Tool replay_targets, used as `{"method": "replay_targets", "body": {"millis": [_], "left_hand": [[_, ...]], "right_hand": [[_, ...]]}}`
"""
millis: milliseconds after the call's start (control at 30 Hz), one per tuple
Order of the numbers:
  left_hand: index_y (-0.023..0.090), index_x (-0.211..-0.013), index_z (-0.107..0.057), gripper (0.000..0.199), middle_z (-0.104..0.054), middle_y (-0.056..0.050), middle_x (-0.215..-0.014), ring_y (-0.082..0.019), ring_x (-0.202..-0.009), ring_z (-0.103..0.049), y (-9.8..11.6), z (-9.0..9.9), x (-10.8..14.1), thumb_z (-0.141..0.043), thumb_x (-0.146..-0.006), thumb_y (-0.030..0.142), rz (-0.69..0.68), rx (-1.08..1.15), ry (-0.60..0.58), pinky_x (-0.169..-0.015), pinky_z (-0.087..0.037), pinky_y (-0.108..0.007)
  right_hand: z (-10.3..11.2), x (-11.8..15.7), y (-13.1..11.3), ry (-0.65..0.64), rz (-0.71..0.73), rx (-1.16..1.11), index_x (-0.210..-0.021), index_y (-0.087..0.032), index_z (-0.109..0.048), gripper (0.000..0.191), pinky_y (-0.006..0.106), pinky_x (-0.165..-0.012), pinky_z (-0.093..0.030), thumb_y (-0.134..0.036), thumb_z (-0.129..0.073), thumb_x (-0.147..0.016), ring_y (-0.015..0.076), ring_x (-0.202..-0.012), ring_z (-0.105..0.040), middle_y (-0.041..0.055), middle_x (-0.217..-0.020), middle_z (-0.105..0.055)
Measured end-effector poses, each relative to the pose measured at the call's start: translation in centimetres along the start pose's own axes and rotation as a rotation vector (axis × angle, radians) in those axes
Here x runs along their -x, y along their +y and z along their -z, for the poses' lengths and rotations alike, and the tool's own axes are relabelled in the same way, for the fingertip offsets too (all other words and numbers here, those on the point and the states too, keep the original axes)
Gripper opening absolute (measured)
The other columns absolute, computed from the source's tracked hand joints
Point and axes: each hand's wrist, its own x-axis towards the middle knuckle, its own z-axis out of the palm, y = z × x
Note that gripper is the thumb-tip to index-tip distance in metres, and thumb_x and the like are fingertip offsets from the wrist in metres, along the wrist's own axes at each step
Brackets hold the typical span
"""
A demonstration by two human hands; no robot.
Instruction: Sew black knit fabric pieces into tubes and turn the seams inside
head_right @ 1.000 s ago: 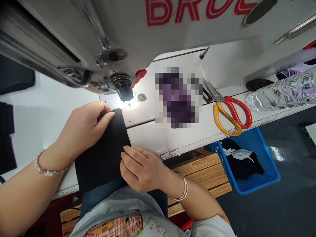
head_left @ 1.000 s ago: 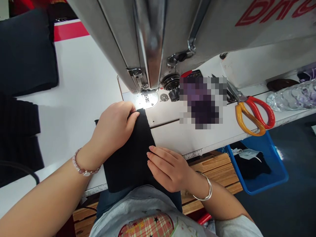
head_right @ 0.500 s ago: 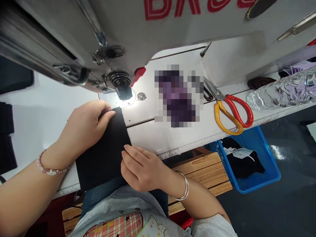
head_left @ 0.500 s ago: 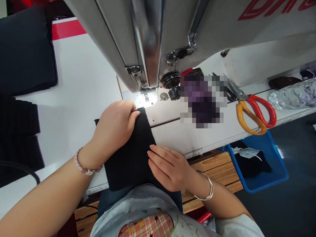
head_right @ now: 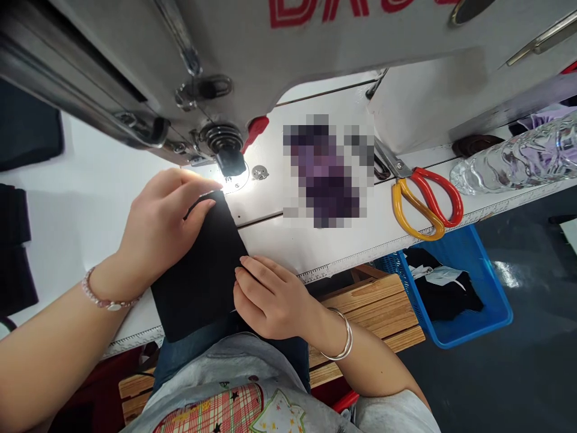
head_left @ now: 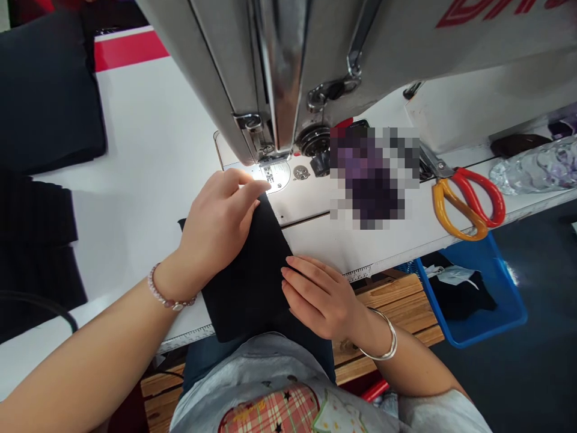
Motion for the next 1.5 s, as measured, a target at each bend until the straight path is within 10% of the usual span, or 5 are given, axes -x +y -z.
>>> {"method": "replay_targets", "body": {"millis": [433,733,1500], "left_hand": [[0.028,-0.116,-0.062,0.04,-0.049,-0.01,-0.126,-0.024,-0.099,-0.052,-0.5,1.1,0.7,-0.038,-0.088,0.011,-0.414,0.086,-0.277,-0.084,-0.047,-0.045],[0.019,-0.091,-0.061,0.032,-0.048,-0.011,-0.119,-0.019,-0.086,-0.05,-0.4,0.9,0.8,-0.034,-0.084,0.004,-0.45,0.074,-0.229,-0.075,-0.046,-0.041],[0.024,-0.1,-0.07,0.034,-0.056,-0.008,-0.122,-0.017,-0.09,-0.058,-0.9,1.1,1.6,-0.041,-0.092,0.01,-0.416,0.166,-0.166,-0.077,-0.053,-0.037]], "right_hand": [[-0.6,0.6,0.3,0.037,0.009,-0.021,-0.087,-0.01,-0.068,0.007,0.04,-0.095,-0.058,-0.011,-0.064,-0.081,0.0272,-0.103,-0.067,0.0084,-0.092,-0.071],[-0.5,0.6,0.3,0.032,0.016,-0.005,-0.089,-0.012,-0.069,0.009,0.039,-0.096,-0.057,-0.012,-0.06,-0.085,0.0251,-0.105,-0.066,0.0074,-0.097,-0.072],[-0.1,0.5,0.6,0.029,0.004,-0.058,-0.087,-0.009,-0.07,0.008,0.036,-0.095,-0.058,-0.008,-0.063,-0.082,0.0277,-0.115,-0.064,0.012,-0.105,-0.074]]}}
